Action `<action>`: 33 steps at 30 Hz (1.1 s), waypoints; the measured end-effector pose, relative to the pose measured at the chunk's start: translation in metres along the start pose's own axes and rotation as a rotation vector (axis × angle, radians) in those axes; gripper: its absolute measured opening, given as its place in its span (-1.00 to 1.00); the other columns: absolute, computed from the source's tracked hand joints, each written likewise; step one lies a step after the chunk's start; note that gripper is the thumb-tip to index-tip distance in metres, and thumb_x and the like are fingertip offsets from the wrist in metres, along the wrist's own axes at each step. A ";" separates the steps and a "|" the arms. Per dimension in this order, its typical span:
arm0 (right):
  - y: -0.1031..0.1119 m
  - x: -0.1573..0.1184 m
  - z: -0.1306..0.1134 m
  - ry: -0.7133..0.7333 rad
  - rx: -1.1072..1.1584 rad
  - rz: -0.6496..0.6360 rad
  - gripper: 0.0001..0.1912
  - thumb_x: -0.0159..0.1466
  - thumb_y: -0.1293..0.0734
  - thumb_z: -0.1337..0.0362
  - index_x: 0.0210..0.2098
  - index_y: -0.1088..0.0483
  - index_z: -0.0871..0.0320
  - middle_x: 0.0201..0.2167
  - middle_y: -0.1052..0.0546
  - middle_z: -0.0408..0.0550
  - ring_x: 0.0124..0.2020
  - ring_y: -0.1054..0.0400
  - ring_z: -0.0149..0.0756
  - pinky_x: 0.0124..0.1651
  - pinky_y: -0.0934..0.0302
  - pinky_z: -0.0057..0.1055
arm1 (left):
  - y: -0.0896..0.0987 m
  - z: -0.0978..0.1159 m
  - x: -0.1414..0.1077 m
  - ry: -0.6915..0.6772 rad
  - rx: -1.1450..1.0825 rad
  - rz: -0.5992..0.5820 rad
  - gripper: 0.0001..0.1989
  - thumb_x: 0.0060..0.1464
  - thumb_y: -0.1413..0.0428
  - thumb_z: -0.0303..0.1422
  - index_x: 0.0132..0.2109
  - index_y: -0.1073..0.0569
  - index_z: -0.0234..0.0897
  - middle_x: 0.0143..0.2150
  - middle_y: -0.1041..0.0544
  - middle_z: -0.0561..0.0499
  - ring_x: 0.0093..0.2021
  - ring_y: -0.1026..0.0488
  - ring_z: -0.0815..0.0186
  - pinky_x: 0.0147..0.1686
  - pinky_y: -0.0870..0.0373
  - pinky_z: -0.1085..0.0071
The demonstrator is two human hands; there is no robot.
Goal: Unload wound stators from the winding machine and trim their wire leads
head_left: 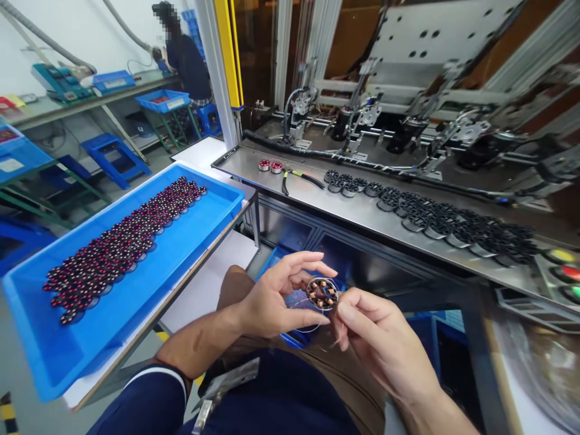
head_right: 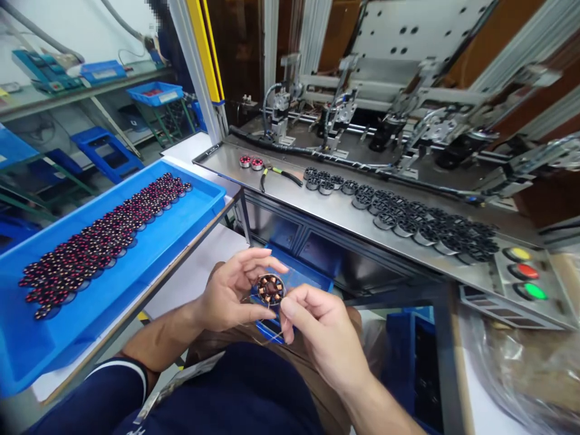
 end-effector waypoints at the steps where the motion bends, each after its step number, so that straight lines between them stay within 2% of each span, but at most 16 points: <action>1: -0.002 0.000 0.003 0.010 0.001 -0.006 -0.49 0.17 -0.52 -0.10 -0.61 -0.37 0.16 -0.70 -0.39 -0.14 -0.63 -0.18 -0.42 -0.51 -0.12 -0.45 | 0.000 -0.002 0.000 0.009 -0.017 0.016 -0.28 -0.01 -0.40 -0.37 0.25 -0.28 -0.09 0.04 -0.55 -0.10 -0.14 -0.60 0.31 -0.11 -0.56 0.41; 3: -0.002 -0.001 0.013 0.039 0.020 -0.053 -0.50 0.20 -0.50 -0.07 -0.61 -0.36 0.15 -0.73 -0.36 -0.16 -0.65 -0.15 -0.42 -0.52 -0.09 -0.46 | 0.001 -0.004 -0.001 0.020 -0.062 0.038 -0.27 -0.05 -0.42 -0.39 0.23 -0.30 -0.09 -0.04 -0.54 -0.04 -0.21 -0.58 0.36 -0.16 -0.56 0.46; 5: 0.002 -0.002 0.022 0.046 0.013 -0.132 -0.51 0.22 -0.47 -0.06 -0.62 -0.36 0.14 -0.75 -0.34 -0.17 -0.67 -0.13 -0.42 -0.54 -0.07 -0.46 | 0.003 -0.004 -0.001 0.020 -0.104 0.037 -0.28 -0.05 -0.42 -0.41 0.22 -0.30 -0.09 -0.06 -0.54 -0.03 -0.18 -0.59 0.35 -0.15 -0.56 0.46; 7: 0.009 -0.003 0.028 -0.006 -0.092 -0.241 -0.48 0.22 -0.46 -0.11 -0.64 -0.39 0.14 -0.73 -0.37 -0.15 -0.66 -0.17 -0.41 -0.55 -0.09 -0.45 | 0.005 -0.002 0.000 0.023 -0.111 0.028 -0.27 -0.03 -0.41 -0.41 0.23 -0.28 -0.11 -0.03 -0.56 -0.07 -0.13 -0.60 0.30 -0.12 -0.57 0.44; 9: 0.021 -0.002 0.027 -0.061 -0.232 -0.290 -0.47 0.17 -0.48 -0.17 -0.61 -0.44 0.16 -0.67 -0.44 -0.10 -0.61 -0.26 -0.38 -0.52 -0.16 -0.45 | 0.008 0.001 0.000 0.001 -0.066 0.018 -0.27 -0.01 -0.39 -0.41 0.25 -0.26 -0.13 -0.01 -0.57 -0.11 -0.09 -0.61 0.26 -0.09 -0.57 0.41; 11: 0.034 0.001 0.013 -0.004 -0.306 -0.212 -0.48 0.08 -0.52 -0.21 -0.51 -0.52 0.16 -0.56 -0.51 -0.05 -0.55 -0.35 -0.33 -0.48 -0.25 -0.45 | 0.009 0.006 0.000 -0.060 0.016 0.002 -0.28 0.03 -0.36 -0.46 0.28 -0.24 -0.13 0.01 -0.58 -0.10 -0.09 -0.61 0.28 -0.06 -0.57 0.40; 13: 0.040 0.002 -0.007 0.136 -0.331 -0.080 -0.50 0.03 -0.56 -0.20 -0.42 -0.56 0.14 -0.48 -0.53 -0.04 -0.50 -0.40 -0.30 -0.44 -0.32 -0.44 | 0.007 0.010 0.000 -0.127 0.108 -0.018 -0.26 0.06 -0.33 -0.51 0.31 -0.22 -0.09 0.03 -0.59 -0.08 -0.10 -0.60 0.33 -0.04 -0.55 0.43; 15: 0.035 0.001 -0.020 0.237 -0.360 -0.007 -0.54 0.03 -0.59 -0.14 -0.42 -0.54 0.12 -0.47 -0.52 -0.06 -0.47 -0.41 -0.30 -0.41 -0.34 -0.44 | 0.004 0.013 0.000 -0.167 0.186 -0.034 -0.23 0.07 -0.31 -0.55 0.34 -0.19 -0.07 0.04 -0.59 -0.07 -0.10 -0.59 0.36 -0.03 -0.54 0.46; 18: 0.017 -0.001 -0.020 0.282 -0.359 0.038 -0.59 0.12 -0.57 -0.05 -0.49 -0.44 0.12 -0.50 -0.47 -0.11 -0.46 -0.37 -0.31 -0.39 -0.31 -0.45 | -0.001 0.014 -0.002 -0.182 0.236 -0.048 -0.22 0.09 -0.29 -0.55 0.36 -0.18 -0.07 0.05 -0.60 -0.07 -0.06 -0.59 0.33 -0.01 -0.53 0.44; 21: 0.009 -0.001 -0.007 0.304 -0.291 0.115 -0.62 0.26 -0.48 0.00 -0.49 -0.41 0.12 -0.51 -0.46 -0.12 -0.46 -0.35 -0.33 -0.37 -0.30 -0.45 | 0.000 0.010 -0.004 -0.116 0.146 -0.026 -0.26 0.10 -0.28 -0.53 0.34 -0.20 -0.07 0.07 -0.60 -0.09 -0.02 -0.60 0.29 0.01 -0.55 0.40; 25: 0.010 -0.002 0.009 0.345 -0.187 0.201 -0.64 0.30 -0.45 0.03 -0.48 -0.42 0.12 -0.51 -0.47 -0.10 -0.46 -0.36 -0.32 -0.36 -0.32 -0.43 | 0.007 -0.002 -0.005 0.125 -0.114 0.024 -0.37 0.03 -0.37 -0.45 0.22 -0.36 -0.17 0.06 -0.61 -0.15 -0.09 -0.64 0.26 -0.08 -0.59 0.42; 28: 0.011 -0.005 0.012 0.386 -0.161 0.242 -0.66 0.30 -0.45 0.05 -0.47 -0.42 0.12 -0.50 -0.47 -0.10 -0.46 -0.37 -0.32 -0.37 -0.33 -0.43 | 0.006 -0.011 -0.004 0.283 -0.258 0.016 -0.54 -0.01 -0.40 -0.37 0.06 -0.52 -0.28 -0.08 -0.65 -0.13 -0.15 -0.66 0.25 -0.09 -0.60 0.40; 30: 0.010 -0.007 0.012 0.422 -0.180 0.261 -0.69 0.31 -0.45 0.08 -0.46 -0.43 0.12 -0.51 -0.48 -0.10 -0.45 -0.39 -0.31 -0.36 -0.35 -0.43 | 0.004 -0.016 -0.003 0.317 -0.325 0.014 -0.52 -0.05 -0.42 -0.32 0.04 -0.55 -0.27 -0.15 -0.64 -0.10 -0.18 -0.65 0.26 -0.12 -0.61 0.40; 33: 0.009 -0.010 0.012 0.447 -0.224 0.253 -0.71 0.33 -0.43 0.12 -0.45 -0.43 0.12 -0.50 -0.48 -0.10 -0.45 -0.40 -0.31 -0.37 -0.35 -0.43 | 0.003 -0.020 -0.003 0.218 -0.279 0.074 -0.45 -0.15 -0.47 -0.31 0.03 -0.56 -0.22 -0.06 -0.59 -0.08 -0.25 -0.62 0.33 -0.21 -0.61 0.44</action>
Point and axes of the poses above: each hand's wrist, its own x-axis towards the middle knuckle, its own y-axis out of the back of the hand, z = x × y, the point moved 5 cm from there along x, towards the middle knuckle
